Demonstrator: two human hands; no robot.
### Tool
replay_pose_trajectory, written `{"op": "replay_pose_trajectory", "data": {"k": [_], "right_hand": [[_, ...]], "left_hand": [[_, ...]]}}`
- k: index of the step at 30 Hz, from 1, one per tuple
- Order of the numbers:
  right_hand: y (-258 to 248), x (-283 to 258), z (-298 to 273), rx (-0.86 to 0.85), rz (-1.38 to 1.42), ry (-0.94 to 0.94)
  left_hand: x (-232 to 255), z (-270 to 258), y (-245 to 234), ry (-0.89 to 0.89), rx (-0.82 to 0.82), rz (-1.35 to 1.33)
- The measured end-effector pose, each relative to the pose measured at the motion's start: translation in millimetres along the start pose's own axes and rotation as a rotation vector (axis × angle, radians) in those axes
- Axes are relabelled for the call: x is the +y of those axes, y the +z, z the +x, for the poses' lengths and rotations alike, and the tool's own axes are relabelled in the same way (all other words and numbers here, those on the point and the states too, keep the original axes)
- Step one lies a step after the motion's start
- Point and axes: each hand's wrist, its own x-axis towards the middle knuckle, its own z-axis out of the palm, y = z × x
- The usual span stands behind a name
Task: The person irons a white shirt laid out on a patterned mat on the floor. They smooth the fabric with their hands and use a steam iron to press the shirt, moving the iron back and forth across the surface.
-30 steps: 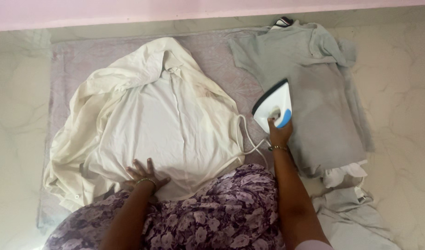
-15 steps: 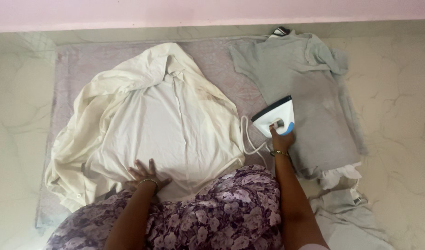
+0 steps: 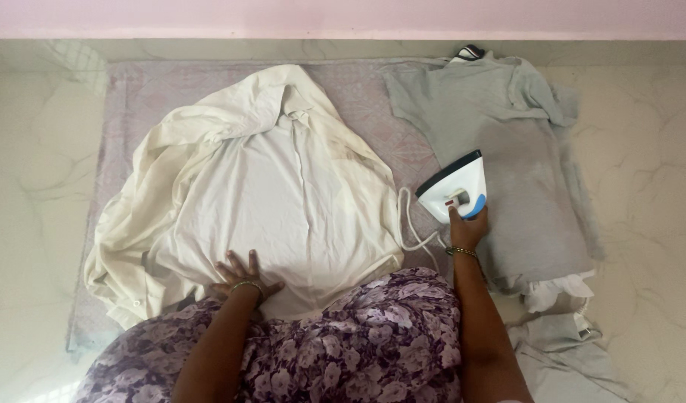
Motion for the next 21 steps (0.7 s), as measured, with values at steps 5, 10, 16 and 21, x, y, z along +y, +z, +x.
{"op": "replay_pose_trajectory", "data": {"k": [5, 10, 16, 21], "right_hand": [[-4, 8, 6, 0.030, -0.079, 0.030], [-11, 9, 15, 0.041, 0.022, 0.367], [-13, 7, 18, 0.067, -0.191, 0.152], [-11, 5, 17, 0.058, -0.208, 0.200]], "left_hand": [[-1, 2, 1, 0.012, 0.012, 0.013], [-1, 1, 0, 0.015, 0.009, -0.009], [-1, -3, -1, 0.017, 0.005, -0.031], [-2, -1, 2, 0.011, 0.000, -0.045]]}}
